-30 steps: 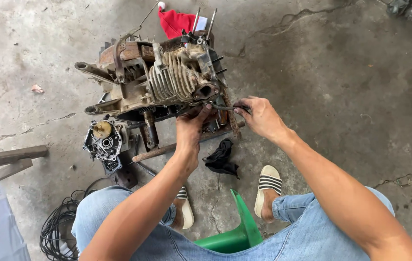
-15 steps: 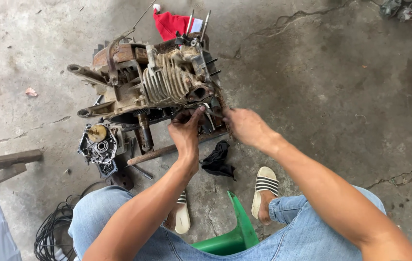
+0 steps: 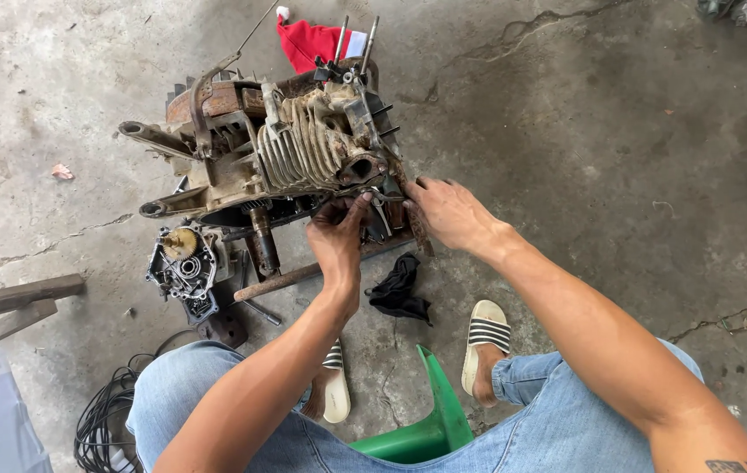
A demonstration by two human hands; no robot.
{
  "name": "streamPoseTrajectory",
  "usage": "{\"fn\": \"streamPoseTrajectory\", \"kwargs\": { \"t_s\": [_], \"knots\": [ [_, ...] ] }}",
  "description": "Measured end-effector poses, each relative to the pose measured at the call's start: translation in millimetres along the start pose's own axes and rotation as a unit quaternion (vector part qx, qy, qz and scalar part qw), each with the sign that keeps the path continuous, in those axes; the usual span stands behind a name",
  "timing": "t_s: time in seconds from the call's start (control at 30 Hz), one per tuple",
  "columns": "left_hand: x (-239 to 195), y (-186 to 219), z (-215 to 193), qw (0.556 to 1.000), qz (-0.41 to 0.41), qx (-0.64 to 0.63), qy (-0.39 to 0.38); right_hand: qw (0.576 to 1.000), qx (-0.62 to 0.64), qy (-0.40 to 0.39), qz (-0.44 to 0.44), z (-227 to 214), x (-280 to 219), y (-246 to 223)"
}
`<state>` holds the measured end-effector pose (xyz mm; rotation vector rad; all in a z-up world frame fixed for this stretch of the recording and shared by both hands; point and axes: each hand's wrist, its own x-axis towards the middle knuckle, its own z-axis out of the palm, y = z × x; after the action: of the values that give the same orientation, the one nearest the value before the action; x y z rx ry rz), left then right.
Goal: The person selects a wrench from a tool basket and uses it to loosen and remove bolts from a disassembled engine block mounted on a stand. The person then removes a metal component from the engine assembly.
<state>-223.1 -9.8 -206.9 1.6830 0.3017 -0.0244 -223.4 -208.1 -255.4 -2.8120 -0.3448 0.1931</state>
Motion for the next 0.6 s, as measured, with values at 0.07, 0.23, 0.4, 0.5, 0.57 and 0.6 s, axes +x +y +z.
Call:
{"fn": "streamPoseTrajectory", "kwargs": {
  "t_s": [0.07, 0.23, 0.4, 0.5, 0.57, 0.6],
  "knots": [
    [2.6, -7.7, -0.1, 1.0, 0.016, 0.017, -0.011, 1.0, 0.025, -0.002, -0.006, -0.8, -0.3, 1.4],
    [14.6, 5.1, -7.5, 0.971, -0.036, 0.191, -0.142, 0.994, 0.096, 0.035, -0.024, -7.0, -2.4, -1.5],
    [12.5, 87.2, -41.7, 0.823, 0.179, 0.478, -0.25, 0.996, 0.058, -0.02, -0.067, -2.0, 9.6, 16.8],
    [36.8, 69.9, -49.1, 0.74, 0.477, 0.455, -0.137, 0.996, 0.021, -0.003, -0.082, 1.8, 9.3, 16.7],
    [41.8, 81.4, -40.2, 0.712, 0.463, 0.503, -0.158, 0.997, 0.009, 0.008, -0.078, 13.3, 11.0, 21.2],
    [45.1, 87.7, -35.4, 0.681, 0.45, 0.549, -0.178, 0.997, -0.004, 0.02, -0.076, 18.2, 13.3, 24.0]
  ]
}}
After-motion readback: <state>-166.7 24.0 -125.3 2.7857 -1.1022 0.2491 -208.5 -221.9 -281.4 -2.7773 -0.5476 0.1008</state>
